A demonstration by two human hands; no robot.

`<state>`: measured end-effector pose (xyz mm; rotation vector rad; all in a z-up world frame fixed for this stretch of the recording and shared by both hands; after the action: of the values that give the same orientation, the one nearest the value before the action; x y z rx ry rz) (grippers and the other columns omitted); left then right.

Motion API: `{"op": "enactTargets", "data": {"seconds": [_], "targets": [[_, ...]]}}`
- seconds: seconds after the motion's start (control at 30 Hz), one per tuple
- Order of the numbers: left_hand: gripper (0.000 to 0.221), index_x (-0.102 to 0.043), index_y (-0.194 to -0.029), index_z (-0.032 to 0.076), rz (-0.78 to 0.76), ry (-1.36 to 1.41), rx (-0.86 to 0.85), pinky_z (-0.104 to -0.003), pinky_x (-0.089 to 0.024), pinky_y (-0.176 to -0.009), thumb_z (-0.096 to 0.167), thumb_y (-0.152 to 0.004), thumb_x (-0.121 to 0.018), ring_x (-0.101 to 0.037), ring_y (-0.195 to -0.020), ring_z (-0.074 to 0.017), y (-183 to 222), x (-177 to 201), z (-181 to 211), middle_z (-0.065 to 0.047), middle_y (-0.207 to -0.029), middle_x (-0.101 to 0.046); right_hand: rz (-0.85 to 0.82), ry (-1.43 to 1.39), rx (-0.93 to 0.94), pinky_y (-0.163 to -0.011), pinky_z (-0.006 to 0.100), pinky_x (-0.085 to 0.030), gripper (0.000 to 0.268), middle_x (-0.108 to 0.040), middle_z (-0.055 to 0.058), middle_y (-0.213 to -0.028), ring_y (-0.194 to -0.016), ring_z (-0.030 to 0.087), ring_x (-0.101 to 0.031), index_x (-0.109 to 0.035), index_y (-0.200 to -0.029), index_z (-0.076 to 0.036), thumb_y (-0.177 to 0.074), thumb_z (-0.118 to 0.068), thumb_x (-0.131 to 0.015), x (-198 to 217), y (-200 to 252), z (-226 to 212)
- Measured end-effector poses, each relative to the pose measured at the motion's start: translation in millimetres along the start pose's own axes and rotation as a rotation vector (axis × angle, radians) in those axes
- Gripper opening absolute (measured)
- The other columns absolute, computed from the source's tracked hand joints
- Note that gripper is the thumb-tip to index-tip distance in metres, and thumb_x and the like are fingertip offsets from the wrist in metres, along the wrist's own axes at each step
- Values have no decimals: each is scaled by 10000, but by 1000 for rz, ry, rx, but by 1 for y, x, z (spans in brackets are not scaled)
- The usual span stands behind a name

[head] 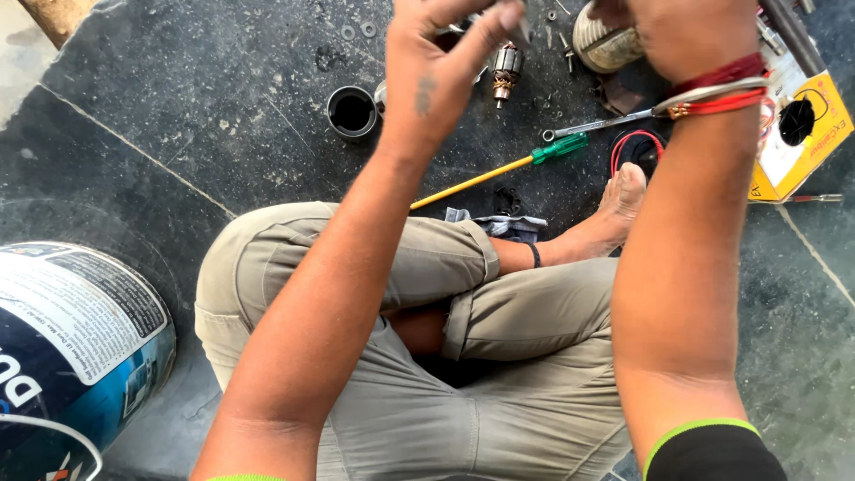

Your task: The person dismantles a motor component, wipes the internal armature, and reassembles the casing by hand and with a screwdriver.

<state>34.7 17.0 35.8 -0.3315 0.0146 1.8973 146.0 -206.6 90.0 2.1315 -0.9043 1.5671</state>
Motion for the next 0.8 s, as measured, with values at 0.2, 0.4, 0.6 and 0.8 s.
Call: {"op": "enactTargets", "data": {"seconds": [0.2, 0.4, 0.6, 0.8], "targets": [[244, -829, -1064, 64, 125, -68, -87, -325, -513, -968, 283, -959, -840, -610, -1099, -151, -2, 13, 0, -51, -1111, -672, 307, 56, -394, -768, 428, -570, 325, -739, 202, -912, -810, 358, -719, -754, -1014, 9, -837, -257, -815, -44, 29, 106], [293, -821, -1113, 75, 131, -74, -45, -323, -520, -1026, 308, -936, -838, -610, -1179, -175, -2, 12, 0, -73, -1213, -648, 526, -108, -480, -1102, 398, -461, 890, -608, 248, -1354, -1249, 388, -601, -450, -1355, 4, -748, -331, -1009, -56, 76, 186], [314, -819, -1130, 61, 119, -72, -41, -347, -502, -1090, 316, -946, -832, -582, -1286, -202, -3, 13, -3, -110, -1314, -639, 592, -212, -515, -1345, 418, -275, 1366, -269, 325, -1688, -1592, 442, -317, 31, -1589, -14, -719, -217, -1003, -121, 93, 192], [354, -816, -1138, 90, 103, -35, -1, -386, -561, -1090, 381, -936, -814, -574, -1327, -232, -4, 13, -12, -127, -1388, -589, 790, -254, -603, -1306, 422, -399, 1023, -491, 206, -1595, -1482, 356, -497, -295, -1566, -121, -800, -215, -967, -134, 87, 190]]}}
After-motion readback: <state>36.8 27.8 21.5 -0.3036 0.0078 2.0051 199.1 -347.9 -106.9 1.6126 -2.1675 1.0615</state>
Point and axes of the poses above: each hand's wrist, its own y-axis away from the middle knuckle, its own x-axis out of the back of the hand, z = x × y, the point moved 4 cm from there along -y, towards the middle knuckle
